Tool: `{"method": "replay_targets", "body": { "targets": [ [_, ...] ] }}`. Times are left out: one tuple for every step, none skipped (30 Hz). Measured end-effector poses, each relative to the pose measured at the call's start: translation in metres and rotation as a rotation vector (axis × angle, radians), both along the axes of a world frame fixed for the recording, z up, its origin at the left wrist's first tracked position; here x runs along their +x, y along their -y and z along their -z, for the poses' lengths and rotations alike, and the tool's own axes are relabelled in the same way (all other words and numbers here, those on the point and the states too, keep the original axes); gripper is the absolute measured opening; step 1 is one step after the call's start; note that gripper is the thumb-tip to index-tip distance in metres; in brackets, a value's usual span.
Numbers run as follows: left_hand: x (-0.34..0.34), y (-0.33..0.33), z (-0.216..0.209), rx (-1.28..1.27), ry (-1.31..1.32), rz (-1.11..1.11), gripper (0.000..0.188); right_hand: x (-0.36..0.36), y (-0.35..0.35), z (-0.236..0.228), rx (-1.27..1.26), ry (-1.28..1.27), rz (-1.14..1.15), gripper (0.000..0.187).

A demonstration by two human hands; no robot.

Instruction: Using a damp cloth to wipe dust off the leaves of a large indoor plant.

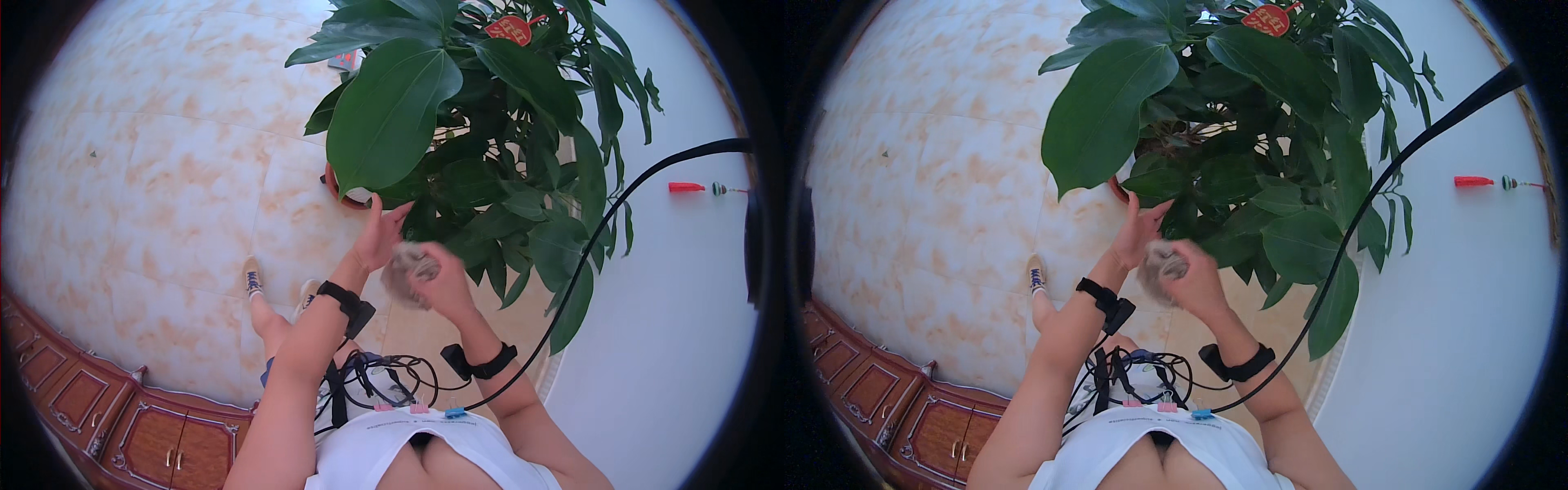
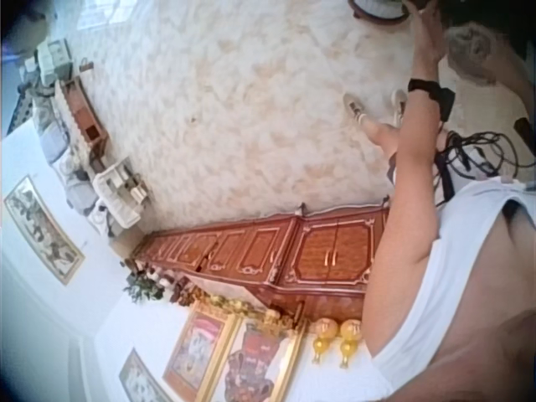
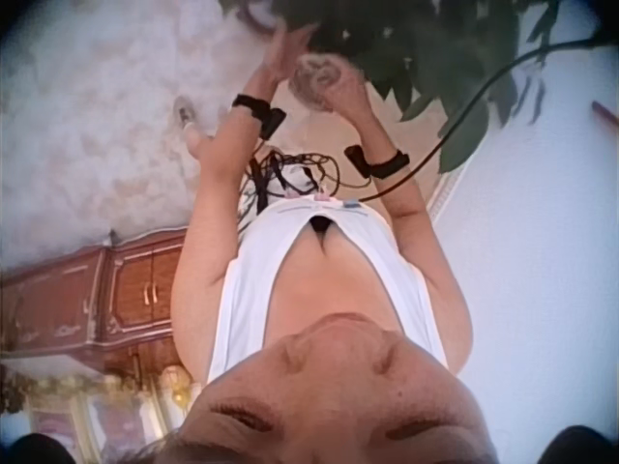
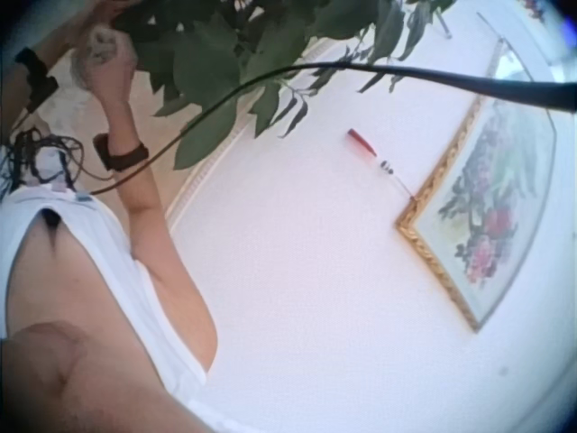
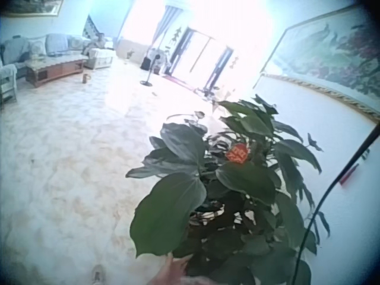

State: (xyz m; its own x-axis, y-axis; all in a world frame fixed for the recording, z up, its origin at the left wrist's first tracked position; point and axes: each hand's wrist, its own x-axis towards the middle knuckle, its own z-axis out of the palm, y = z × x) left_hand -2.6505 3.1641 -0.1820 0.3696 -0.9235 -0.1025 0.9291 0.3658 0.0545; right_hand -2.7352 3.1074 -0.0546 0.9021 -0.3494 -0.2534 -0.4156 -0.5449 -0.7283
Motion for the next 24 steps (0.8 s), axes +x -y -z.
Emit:
{"method": "replay_targets", "body": {
  "targets": [
    [0.000,-0.001,0.002,0.072,0.010,-0.012,0.087,0.005,0.003,-0.004,-0.065,0.073,0.049,0.033],
    [-0.001,0.001,0.000,0.067,0.012,-0.007,0.087,0.010,0.011,-0.004,-0.069,0.074,0.055,0.033],
    [-0.002,0.003,-0.004,0.002,-0.036,-0.005,0.085,0.017,0.019,-0.003,-0.232,0.157,0.051,0.037],
    [-0.004,0.004,-0.008,-0.064,-0.084,-0.003,0.084,0.023,0.026,-0.001,-0.396,0.238,0.048,0.041],
    [-0.006,0.005,-0.011,-0.074,-0.107,-0.012,0.079,0.031,0.032,0.004,-0.400,0.239,0.051,0.041],
    [-0.006,0.004,-0.009,-0.067,-0.104,-0.017,0.079,0.041,0.033,0.014,-0.551,0.182,-0.020,0.045],
    [-0.007,0.003,-0.007,-0.061,-0.127,-0.040,0.078,0.045,0.032,0.023,-0.701,0.124,-0.092,0.049],
    [-0.008,0.003,-0.006,-0.058,-0.151,-0.062,0.076,0.046,0.030,0.033,-0.698,0.126,-0.094,0.049],
    [-0.009,0.003,-0.005,-0.055,-0.149,-0.064,0.076,0.046,0.028,0.042,-0.756,0.016,-0.126,0.051],
    [-0.011,0.003,-0.004,-0.051,-0.157,-0.080,0.074,0.044,0.027,0.050,-0.814,-0.096,-0.158,0.053],
    [-0.011,0.003,-0.005,-0.052,-0.167,-0.096,0.073,0.042,0.022,0.045,-0.796,-0.088,-0.122,0.052],
    [-0.010,0.004,-0.006,-0.055,-0.167,-0.098,0.073,0.042,0.020,0.043,-0.798,-0.088,-0.124,0.052],
    [-0.008,0.005,-0.006,-0.073,-0.168,-0.114,0.072,0.042,0.018,0.041,-0.764,-0.088,-0.071,0.053],
    [-0.008,0.006,-0.006,-0.091,-0.168,-0.129,0.072,0.041,0.017,0.039,-0.728,-0.088,-0.015,0.053],
    [-0.008,0.007,-0.005,-0.092,-0.168,-0.129,0.072,0.038,0.018,0.041,-0.730,-0.088,-0.015,0.053],
    [-0.008,0.007,-0.004,-0.075,-0.197,-0.123,0.072,0.035,0.020,0.046,-0.671,-0.130,0.065,0.052],
    [-0.008,0.006,-0.002,-0.057,-0.227,-0.119,0.072,0.034,0.018,0.045,-0.610,-0.171,0.142,0.052],
    [-0.006,0.005,0.000,-0.057,-0.227,-0.121,0.072,0.030,0.017,0.043,-0.609,-0.170,0.140,0.052],
    [-0.003,0.003,0.002,-0.074,-0.206,-0.112,0.072,0.026,0.014,0.038,-0.501,-0.246,0.123,0.051],
    [-0.002,0.005,0.001,-0.098,-0.186,-0.096,0.072,0.020,0.013,0.031,-0.398,-0.321,0.112,0.051],
    [-0.001,0.007,-0.001,-0.105,-0.186,-0.090,0.072,0.009,0.015,0.032,-0.404,-0.322,0.118,0.051],
    [0.000,0.009,-0.003,-0.105,-0.171,-0.078,0.072,-0.006,0.018,0.035,-0.287,-0.348,0.025,0.049],
    [0.002,0.007,-0.001,-0.095,-0.153,-0.075,0.071,-0.010,0.015,0.034,-0.160,-0.369,-0.078,0.046],
    [0.003,0.005,0.000,-0.092,-0.151,-0.078,0.071,-0.014,0.012,0.029,-0.157,-0.367,-0.081,0.046]
  ]
}}
